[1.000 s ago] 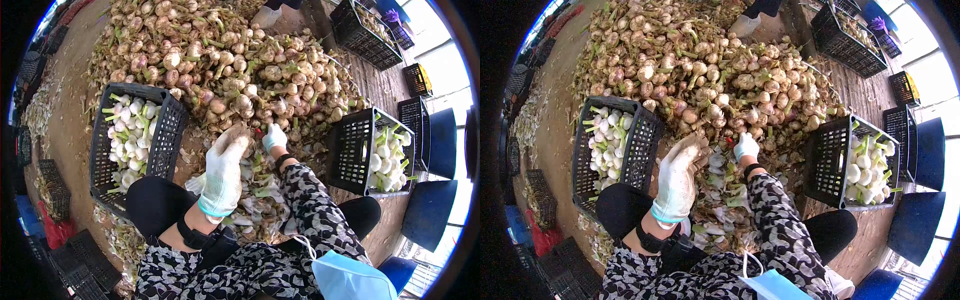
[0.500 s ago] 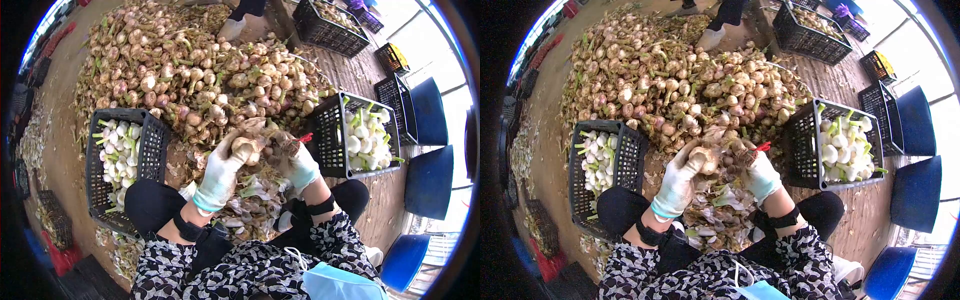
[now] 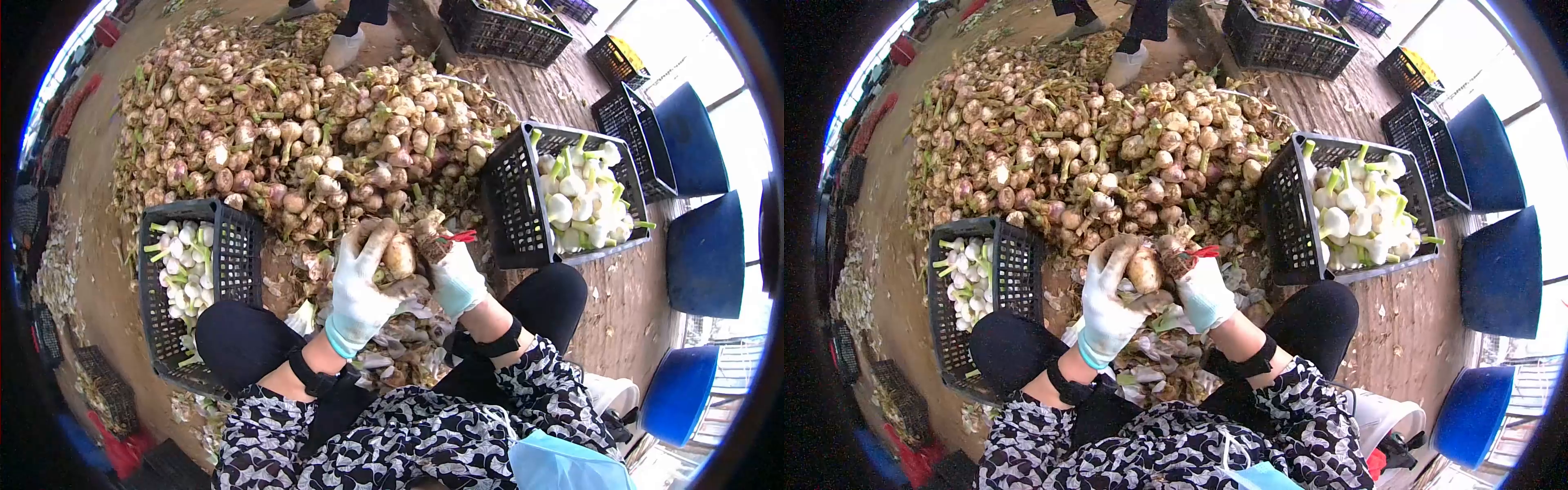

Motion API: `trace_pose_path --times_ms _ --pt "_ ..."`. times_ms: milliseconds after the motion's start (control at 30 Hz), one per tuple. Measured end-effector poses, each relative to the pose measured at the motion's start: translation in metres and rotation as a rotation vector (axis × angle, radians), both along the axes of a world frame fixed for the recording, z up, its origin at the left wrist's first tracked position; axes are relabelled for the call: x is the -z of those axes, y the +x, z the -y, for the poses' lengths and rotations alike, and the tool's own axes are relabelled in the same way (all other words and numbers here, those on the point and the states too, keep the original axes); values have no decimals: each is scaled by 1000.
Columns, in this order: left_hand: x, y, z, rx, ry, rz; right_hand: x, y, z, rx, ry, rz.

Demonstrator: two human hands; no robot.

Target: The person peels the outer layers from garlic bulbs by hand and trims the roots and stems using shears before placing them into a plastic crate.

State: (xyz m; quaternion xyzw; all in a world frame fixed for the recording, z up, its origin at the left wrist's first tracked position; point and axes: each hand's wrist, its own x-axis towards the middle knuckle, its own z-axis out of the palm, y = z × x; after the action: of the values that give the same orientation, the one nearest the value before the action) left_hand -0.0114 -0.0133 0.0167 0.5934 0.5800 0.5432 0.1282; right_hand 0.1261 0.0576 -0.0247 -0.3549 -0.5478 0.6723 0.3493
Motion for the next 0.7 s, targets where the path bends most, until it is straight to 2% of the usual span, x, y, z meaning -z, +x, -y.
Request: trace_pose_path --times_ms 33,67,133,200,267,300,367,400,500,533,600,633,667,700 --pt "1 1 -1 7 64 -30 9 -6 -1 55 162 39" --pt "2 1 -1 9 57 -28 12 2 -2 57 156 41" --pt "0 1 -3 -2 -28 80 -24 13 -11 -77 1082 508" --pt "-6 -3 -6 1 -33 21 -13 15 -14 -105 1007 503" --pt "-6 -4 -8 45 12 14 -22 11 -11 -66 448 92" --pt "-4 -5 -8 49 9 13 -25 11 -11 -63 445 91" --pt "2 -6 -8 50 45 18 -30 15 -12 -101 -2 -19" --pt "1 -6 -7 53 41 18 -30 16 -12 -99 -5 -20" --pt "-1 -6 -8 76 68 -46 -43 18 -10 -106 -337 -96" --pt "-2 -6 -8 81 63 -48 -39 18 -9 -102 -342 -99" --pt "-7 -3 -7 64 52 -41 -29 15 -6 -75 -128 -324" --pt "-14 -5 -5 62 -66 61 -42 11 -2 -17 -211 -221" --pt "-10 5 -3 110 -203 714 -26 6 0 59 -159 -104" --pt "-5 -1 -3 157 -308 936 -25 4 1 61 -15 0"
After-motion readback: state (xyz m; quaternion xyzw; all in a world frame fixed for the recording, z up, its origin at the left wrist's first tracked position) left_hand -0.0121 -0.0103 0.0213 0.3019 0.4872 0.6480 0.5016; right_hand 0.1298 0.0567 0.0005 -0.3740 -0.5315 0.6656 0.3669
